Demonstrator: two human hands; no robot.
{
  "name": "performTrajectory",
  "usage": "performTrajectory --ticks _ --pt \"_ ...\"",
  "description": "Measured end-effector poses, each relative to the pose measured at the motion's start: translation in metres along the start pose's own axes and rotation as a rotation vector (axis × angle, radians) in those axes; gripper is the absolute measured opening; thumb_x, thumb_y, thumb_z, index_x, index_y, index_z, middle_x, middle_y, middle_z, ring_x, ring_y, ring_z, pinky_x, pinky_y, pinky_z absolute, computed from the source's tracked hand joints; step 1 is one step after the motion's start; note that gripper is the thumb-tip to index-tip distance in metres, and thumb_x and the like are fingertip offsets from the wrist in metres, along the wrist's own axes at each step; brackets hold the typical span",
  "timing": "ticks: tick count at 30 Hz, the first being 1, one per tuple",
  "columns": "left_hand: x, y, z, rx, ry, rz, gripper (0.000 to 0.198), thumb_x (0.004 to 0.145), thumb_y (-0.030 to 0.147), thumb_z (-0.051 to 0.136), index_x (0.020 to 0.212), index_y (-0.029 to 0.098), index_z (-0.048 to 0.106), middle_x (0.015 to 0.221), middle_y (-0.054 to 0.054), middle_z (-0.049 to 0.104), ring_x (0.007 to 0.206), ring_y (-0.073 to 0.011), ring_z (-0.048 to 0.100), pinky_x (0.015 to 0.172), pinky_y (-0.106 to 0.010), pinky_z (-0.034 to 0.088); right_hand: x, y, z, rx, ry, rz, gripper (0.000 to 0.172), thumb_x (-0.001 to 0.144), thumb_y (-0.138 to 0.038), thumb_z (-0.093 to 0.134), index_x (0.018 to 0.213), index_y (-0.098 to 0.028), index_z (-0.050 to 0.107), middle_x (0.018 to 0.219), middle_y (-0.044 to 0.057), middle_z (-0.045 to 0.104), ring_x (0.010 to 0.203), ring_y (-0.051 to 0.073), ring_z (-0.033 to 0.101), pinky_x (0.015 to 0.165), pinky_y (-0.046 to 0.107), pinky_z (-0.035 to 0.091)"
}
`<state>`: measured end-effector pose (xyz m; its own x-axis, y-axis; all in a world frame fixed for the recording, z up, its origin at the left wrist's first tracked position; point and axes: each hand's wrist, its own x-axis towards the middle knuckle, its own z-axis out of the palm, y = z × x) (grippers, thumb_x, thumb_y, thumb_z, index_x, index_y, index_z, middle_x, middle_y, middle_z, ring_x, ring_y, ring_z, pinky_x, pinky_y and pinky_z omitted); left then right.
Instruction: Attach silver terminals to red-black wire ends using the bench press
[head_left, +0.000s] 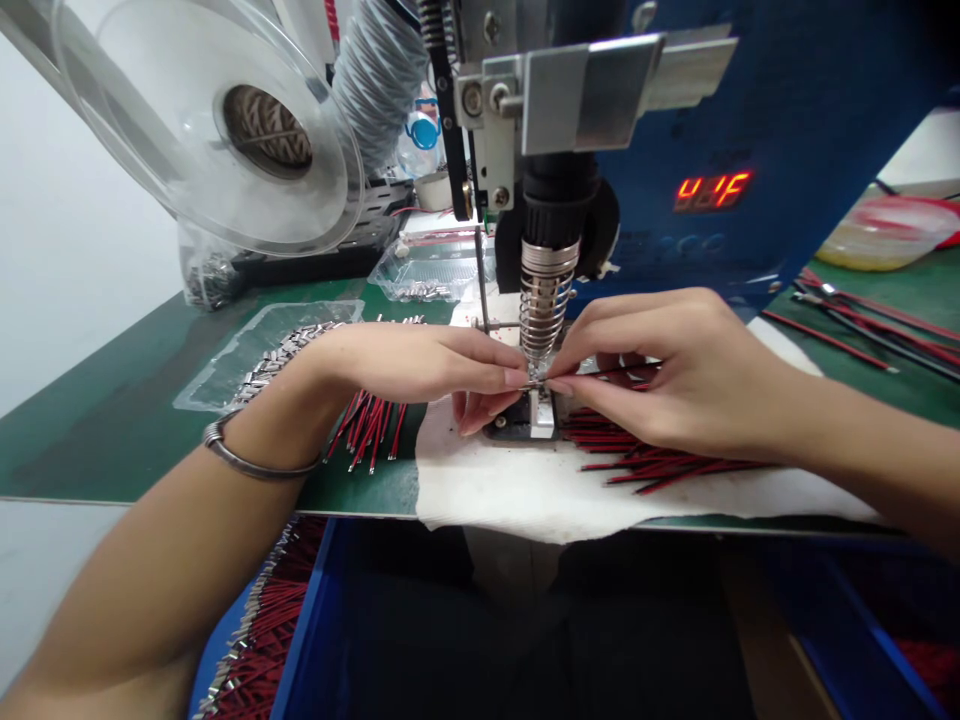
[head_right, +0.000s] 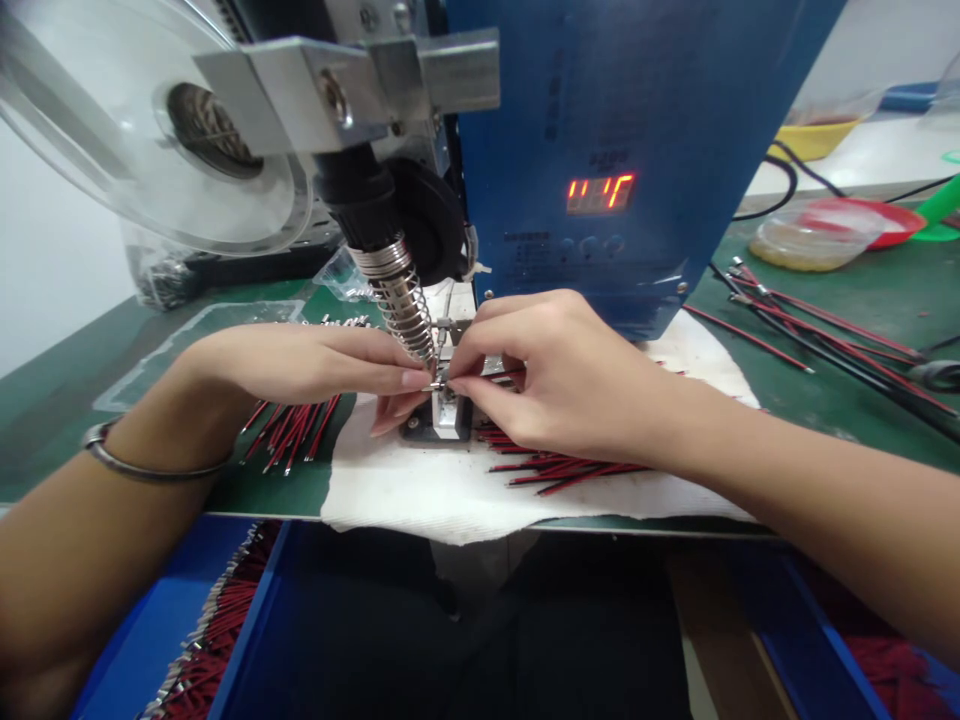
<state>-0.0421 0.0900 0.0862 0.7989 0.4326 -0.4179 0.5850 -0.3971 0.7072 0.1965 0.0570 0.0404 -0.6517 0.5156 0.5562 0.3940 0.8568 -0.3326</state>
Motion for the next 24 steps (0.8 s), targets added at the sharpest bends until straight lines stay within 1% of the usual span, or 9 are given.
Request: performTrajectory --ticks 5,8,14,18,24 --pt "-0.0003 -0.0012 -0.0006 0.071 0.003 0.013 0.042 0.108 0.038 0.04 0.076 0.018 0.06 0.077 -0.001 0.062 0.076 -0.0152 0.057 0.081 -0.024 0.047 0.0007 0.002 -0.0014 0.017 -0.008 0.005 0.01 0.092 -0.019 0.068 0.088 -0.019 0.077 0.084 0.004 0.076 0.072 0.016 0.069 0.065 0.03 0.052" --pt "-0.0006 -0.0007 -0.0007 0.095 0.004 0.018 0.04 0.107 0.037 0.04 0.078 0.018 0.059 0.075 -0.001 0.061 0.075 -0.0147 0.057 0.08 -0.024 0.047 0.0014 0.002 -0.001 0.031 -0.004 0.001 0.009 0.092 -0.018 0.069 0.088 -0.018 0.077 0.083 0.004 0.075 0.071 0.015 0.068 0.065 0.029 0.052" --pt "-0.0002 0.0021 0.0 0.125 0.017 0.006 0.039 0.107 0.034 0.041 0.076 0.018 0.059 0.076 0.0 0.062 0.074 -0.0138 0.056 0.078 -0.022 0.046 0.0028 0.0002 -0.0016 0.054 -0.029 0.073 0.01 0.091 -0.018 0.07 0.087 -0.023 0.077 0.085 0.002 0.078 0.072 0.017 0.071 0.066 0.031 0.054" --pt "0.0003 0.0014 0.0005 0.098 0.006 0.007 0.038 0.107 0.033 0.041 0.076 0.018 0.059 0.075 0.0 0.062 0.074 -0.0143 0.056 0.077 -0.023 0.046 0.0024 -0.0004 -0.0015 0.069 -0.033 0.109 0.009 0.092 -0.021 0.07 0.087 -0.024 0.077 0.085 0.002 0.079 0.072 0.018 0.071 0.064 0.031 0.055" --pt "0.0006 -0.0012 0.0009 0.036 -0.003 0.027 0.039 0.108 0.033 0.039 0.077 0.018 0.058 0.074 0.0 0.059 0.074 -0.0138 0.055 0.078 -0.023 0.047 0.0013 0.0004 -0.0006 0.068 -0.023 0.094 0.009 0.093 -0.02 0.068 0.087 -0.022 0.076 0.082 0.002 0.077 0.068 0.016 0.068 0.064 0.031 0.053"
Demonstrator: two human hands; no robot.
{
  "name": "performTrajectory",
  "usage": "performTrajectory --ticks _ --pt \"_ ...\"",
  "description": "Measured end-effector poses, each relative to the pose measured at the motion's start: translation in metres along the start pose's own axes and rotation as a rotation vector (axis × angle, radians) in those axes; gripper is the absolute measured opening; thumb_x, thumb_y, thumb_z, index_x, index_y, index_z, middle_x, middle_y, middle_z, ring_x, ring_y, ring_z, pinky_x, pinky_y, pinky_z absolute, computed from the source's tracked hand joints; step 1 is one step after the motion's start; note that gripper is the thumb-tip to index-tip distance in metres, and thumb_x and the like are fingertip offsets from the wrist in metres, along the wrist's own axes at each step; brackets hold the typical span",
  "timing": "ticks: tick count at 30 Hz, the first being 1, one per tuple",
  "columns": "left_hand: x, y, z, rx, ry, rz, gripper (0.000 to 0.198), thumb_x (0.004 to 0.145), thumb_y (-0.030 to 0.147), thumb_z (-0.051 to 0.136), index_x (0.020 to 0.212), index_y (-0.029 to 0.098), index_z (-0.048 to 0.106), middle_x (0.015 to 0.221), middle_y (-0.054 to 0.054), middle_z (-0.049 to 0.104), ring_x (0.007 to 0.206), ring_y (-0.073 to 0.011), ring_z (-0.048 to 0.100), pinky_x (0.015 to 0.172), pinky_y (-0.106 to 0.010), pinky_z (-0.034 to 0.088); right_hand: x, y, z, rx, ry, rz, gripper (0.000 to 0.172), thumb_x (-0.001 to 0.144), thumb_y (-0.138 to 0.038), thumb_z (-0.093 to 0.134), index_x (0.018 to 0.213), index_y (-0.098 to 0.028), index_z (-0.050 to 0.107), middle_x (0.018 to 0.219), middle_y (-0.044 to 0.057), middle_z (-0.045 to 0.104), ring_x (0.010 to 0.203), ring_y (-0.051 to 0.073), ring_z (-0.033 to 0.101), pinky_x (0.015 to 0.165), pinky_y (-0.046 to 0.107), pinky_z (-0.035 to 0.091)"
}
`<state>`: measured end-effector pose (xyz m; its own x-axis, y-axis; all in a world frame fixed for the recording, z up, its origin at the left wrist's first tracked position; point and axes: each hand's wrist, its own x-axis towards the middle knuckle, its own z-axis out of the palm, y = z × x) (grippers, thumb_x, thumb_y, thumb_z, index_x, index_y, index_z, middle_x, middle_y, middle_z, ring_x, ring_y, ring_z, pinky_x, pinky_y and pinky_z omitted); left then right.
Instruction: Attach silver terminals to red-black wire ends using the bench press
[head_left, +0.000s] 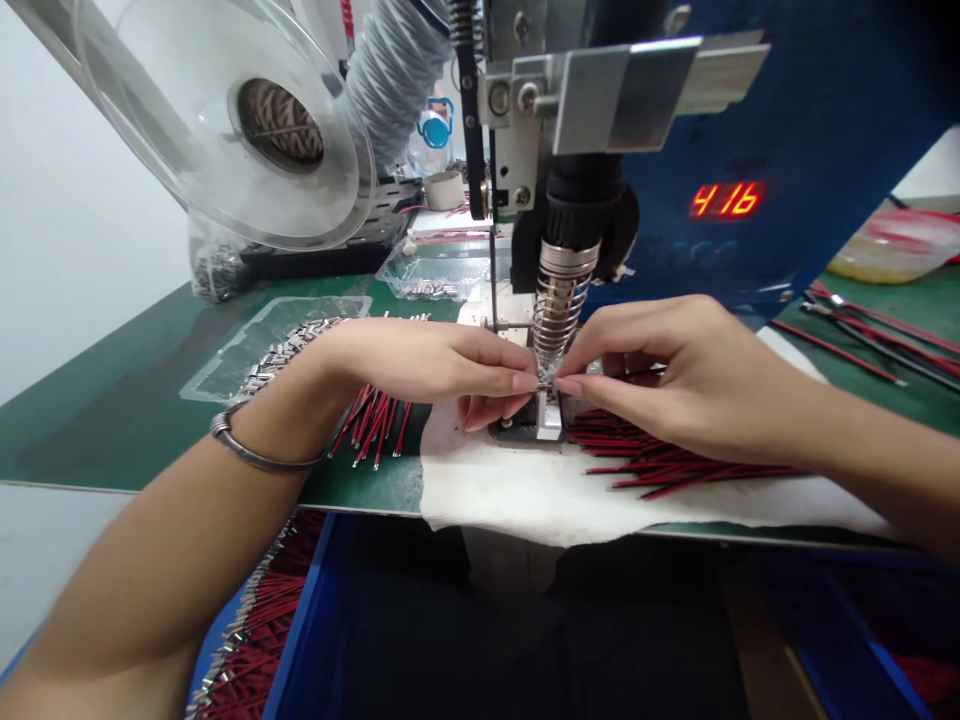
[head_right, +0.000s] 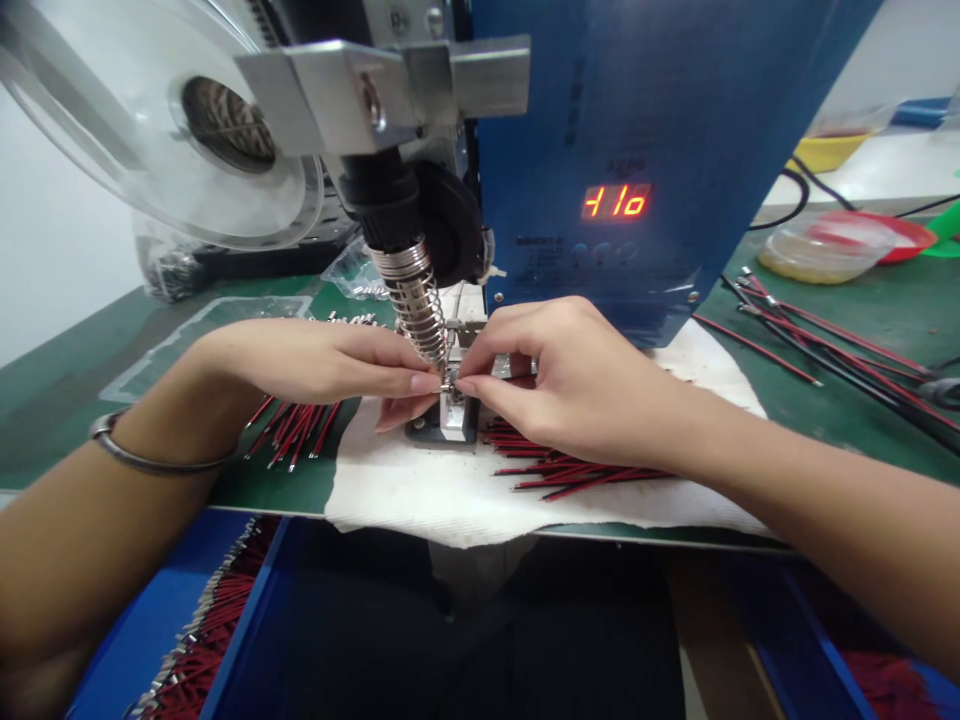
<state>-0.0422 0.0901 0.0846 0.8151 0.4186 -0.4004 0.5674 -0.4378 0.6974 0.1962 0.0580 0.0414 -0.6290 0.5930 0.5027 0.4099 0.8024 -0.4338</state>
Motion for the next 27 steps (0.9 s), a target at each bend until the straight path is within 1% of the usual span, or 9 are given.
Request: performTrajectory --ticks 7,11,13,15,17,20,22,24,27 --pt "-0.001 -0.002 -0.002 0.002 0.035 -0.069 0.039 0.105 0.041 0.046 0.077 0.018 0.062 0.074 -0.001 0.062 0.075 -0.0151 0.057 0.079 -0.025 0.047 0.001 -0.002 0.001 -0.025 -0.014 -0.063 0.014 0.094 -0.018 0.064 0.088 -0.024 0.075 0.085 0.003 0.077 0.074 0.019 0.071 0.066 0.032 0.054" --pt "-0.004 -0.004 -0.007 0.094 0.116 -0.184 0.047 0.102 0.05 0.048 0.072 0.016 0.064 0.071 -0.003 0.064 0.069 -0.0156 0.057 0.073 -0.026 0.047 0.0 -0.003 0.001 -0.034 0.0 -0.057 0.012 0.093 -0.017 0.065 0.088 -0.022 0.075 0.086 0.004 0.076 0.074 0.018 0.071 0.066 0.03 0.055" --pt "-0.007 -0.006 -0.01 0.184 0.16 -0.268 0.052 0.1 0.054 0.048 0.066 0.016 0.063 0.064 -0.003 0.063 0.061 -0.0149 0.055 0.067 -0.027 0.044 0.0 -0.003 0.001 -0.035 0.003 -0.05 0.012 0.093 -0.017 0.066 0.088 -0.021 0.076 0.086 0.004 0.076 0.074 0.018 0.071 0.066 0.029 0.054" --pt "-0.01 -0.009 -0.012 0.295 0.24 -0.331 0.056 0.098 0.057 0.049 0.062 0.016 0.061 0.059 -0.003 0.06 0.054 -0.0138 0.051 0.061 -0.028 0.04 0.0 -0.003 0.002 -0.036 0.008 -0.049 0.012 0.093 -0.016 0.066 0.088 -0.02 0.076 0.086 0.004 0.076 0.074 0.017 0.07 0.066 0.029 0.054" --pt "-0.011 -0.013 -0.013 0.409 0.37 -0.305 0.054 0.095 0.06 0.052 0.066 0.016 0.062 0.06 -0.002 0.059 0.054 -0.013 0.049 0.058 -0.027 0.037 0.0 -0.004 0.001 -0.045 0.004 -0.05 0.012 0.093 -0.017 0.066 0.088 -0.019 0.076 0.086 0.004 0.076 0.074 0.017 0.07 0.067 0.028 0.053" --pt "-0.008 -0.019 -0.012 0.518 0.522 -0.126 0.046 0.093 0.058 0.057 0.079 0.016 0.067 0.067 -0.001 0.061 0.059 -0.0125 0.05 0.059 -0.026 0.036 -0.001 -0.004 0.001 -0.059 -0.006 -0.049 0.012 0.094 -0.018 0.065 0.089 -0.017 0.077 0.088 0.005 0.076 0.074 0.016 0.07 0.068 0.027 0.053" --pt "-0.004 -0.021 -0.01 0.546 0.566 -0.024 0.043 0.094 0.055 0.057 0.08 0.016 0.068 0.067 -0.001 0.061 0.061 -0.0123 0.049 0.06 -0.026 0.037 -0.002 -0.004 0.001 -0.061 -0.004 -0.052 0.013 0.094 -0.017 0.065 0.089 -0.017 0.077 0.088 0.005 0.076 0.074 0.016 0.07 0.067 0.027 0.052" --pt "-0.001 -0.021 -0.008 0.558 0.586 0.021 0.044 0.095 0.054 0.055 0.075 0.016 0.066 0.063 0.0 0.057 0.059 -0.0118 0.046 0.059 -0.026 0.036 -0.002 -0.004 0.0 -0.061 0.001 -0.06 0.013 0.093 -0.017 0.065 0.089 -0.017 0.077 0.087 0.006 0.076 0.074 0.016 0.07 0.067 0.027 0.052" --pt "-0.003 -0.02 -0.009 0.552 0.567 -0.037 0.053 0.095 0.058 0.054 0.063 0.016 0.06 0.054 0.002 0.047 0.052 -0.0099 0.039 0.054 -0.027 0.03 -0.002 -0.005 0.001 -0.066 0.002 -0.062 0.013 0.092 -0.017 0.065 0.089 -0.017 0.077 0.087 0.006 0.076 0.074 0.017 0.07 0.067 0.028 0.053"
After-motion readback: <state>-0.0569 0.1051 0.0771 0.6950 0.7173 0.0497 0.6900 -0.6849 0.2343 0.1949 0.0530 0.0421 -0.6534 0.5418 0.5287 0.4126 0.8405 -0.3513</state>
